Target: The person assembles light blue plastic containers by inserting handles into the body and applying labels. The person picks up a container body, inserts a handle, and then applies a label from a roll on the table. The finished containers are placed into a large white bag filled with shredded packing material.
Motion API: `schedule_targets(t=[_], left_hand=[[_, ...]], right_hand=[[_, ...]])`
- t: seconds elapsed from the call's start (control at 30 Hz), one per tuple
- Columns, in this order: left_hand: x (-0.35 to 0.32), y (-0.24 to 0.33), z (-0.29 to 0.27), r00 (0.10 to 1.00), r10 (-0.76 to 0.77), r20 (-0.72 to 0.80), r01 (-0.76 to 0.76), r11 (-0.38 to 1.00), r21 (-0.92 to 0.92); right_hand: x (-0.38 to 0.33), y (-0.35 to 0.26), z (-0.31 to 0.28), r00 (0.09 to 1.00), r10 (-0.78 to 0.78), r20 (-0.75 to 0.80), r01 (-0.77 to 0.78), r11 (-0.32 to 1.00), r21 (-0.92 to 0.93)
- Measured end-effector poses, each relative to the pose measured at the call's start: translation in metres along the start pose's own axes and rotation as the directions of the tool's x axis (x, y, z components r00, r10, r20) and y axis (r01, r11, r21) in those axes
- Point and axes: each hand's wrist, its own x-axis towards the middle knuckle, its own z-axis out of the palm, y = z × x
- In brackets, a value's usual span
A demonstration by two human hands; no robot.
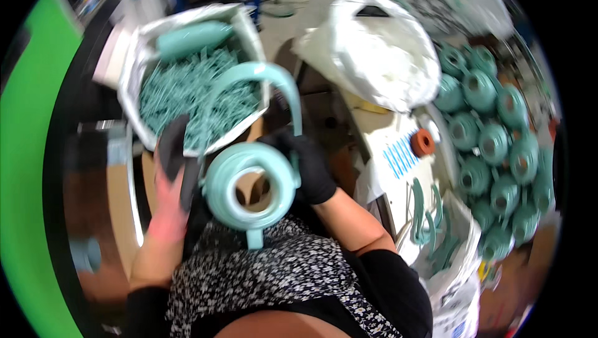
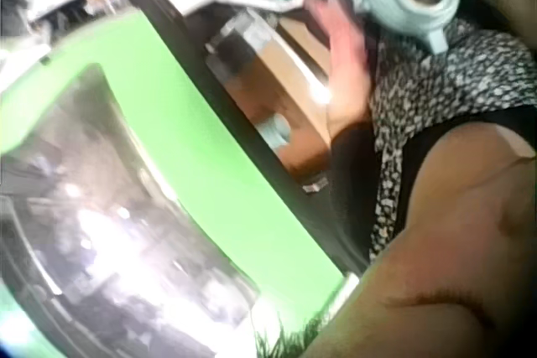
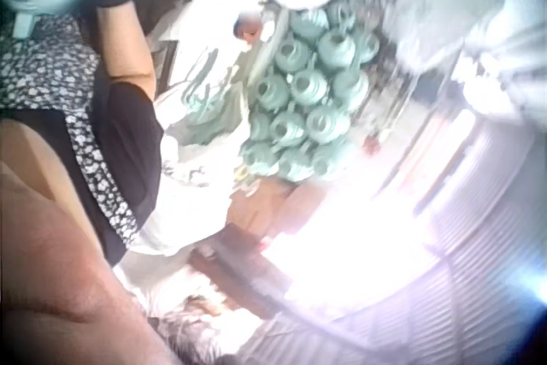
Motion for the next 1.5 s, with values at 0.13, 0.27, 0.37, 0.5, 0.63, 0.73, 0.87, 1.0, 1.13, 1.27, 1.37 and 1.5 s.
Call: schedule_targets(t=[0.13, 0.27, 0.37, 0.5, 0.63, 0.73, 0.87, 1.0, 1.13, 1.27, 1.37, 1.5], left_hand=[[0.007, -0.029, -0.007, 0.997, -0.012, 0.077, 0.006, 0.996, 0.086], [0.006, -0.029, -0.004, 0.896, -0.425, 0.129, 0.441, 0.814, -0.378], [0.004, -0.033, -0.004, 0.878, -0.467, 0.100, 0.473, 0.821, -0.319], [0.019, -0.024, 0.000, 0.863, -0.504, 0.033, 0.492, 0.825, -0.277], [0.036, -0.037, -0.011, 0.857, -0.511, 0.062, 0.511, 0.830, -0.225], [0.035, -0.036, 0.010, 0.925, -0.375, -0.061, 0.347, 0.899, -0.267], [0.011, -0.051, 0.008, 0.993, 0.106, 0.060, -0.110, 0.991, 0.071], [0.023, -0.014, 0.015, 0.950, -0.309, -0.042, 0.288, 0.921, -0.262], [0.017, -0.048, 0.024, 0.928, -0.350, -0.130, 0.302, 0.908, -0.290], [0.004, -0.123, -0.035, 0.939, -0.338, -0.063, 0.295, 0.885, -0.360], [-0.002, -0.176, -0.055, 0.923, -0.365, 0.121, 0.384, 0.856, -0.347], [-0.006, -0.158, -0.049, 0.885, -0.461, 0.059, 0.433, 0.772, -0.465]], right_hand=[[-0.005, 0.047, 0.001, 0.943, 0.334, -0.006, -0.223, 0.644, 0.732], [-0.013, 0.074, -0.007, 0.950, 0.312, -0.021, -0.167, 0.563, 0.809], [-0.015, 0.065, -0.001, 0.938, 0.330, -0.105, -0.160, 0.683, 0.712], [-0.017, 0.064, -0.003, 0.935, 0.322, -0.147, -0.173, 0.778, 0.605], [-0.030, 0.026, 0.007, 0.984, 0.004, -0.175, 0.021, 0.991, 0.136], [-0.040, 0.008, 0.017, 0.938, -0.329, -0.110, 0.303, 0.932, -0.199], [-0.038, -0.010, 0.017, 0.988, -0.052, -0.147, 0.032, 0.990, -0.141], [-0.042, -0.019, 0.011, 0.953, -0.302, -0.022, 0.296, 0.946, -0.133], [-0.047, -0.033, -0.002, 0.919, -0.369, 0.139, 0.394, 0.860, -0.323], [-0.036, -0.027, -0.009, 0.790, -0.591, 0.161, 0.612, 0.747, -0.260], [-0.045, -0.031, -0.020, 0.824, -0.566, 0.005, 0.566, 0.823, -0.045], [-0.064, -0.016, -0.030, 0.902, -0.375, -0.211, 0.369, 0.927, -0.071]])
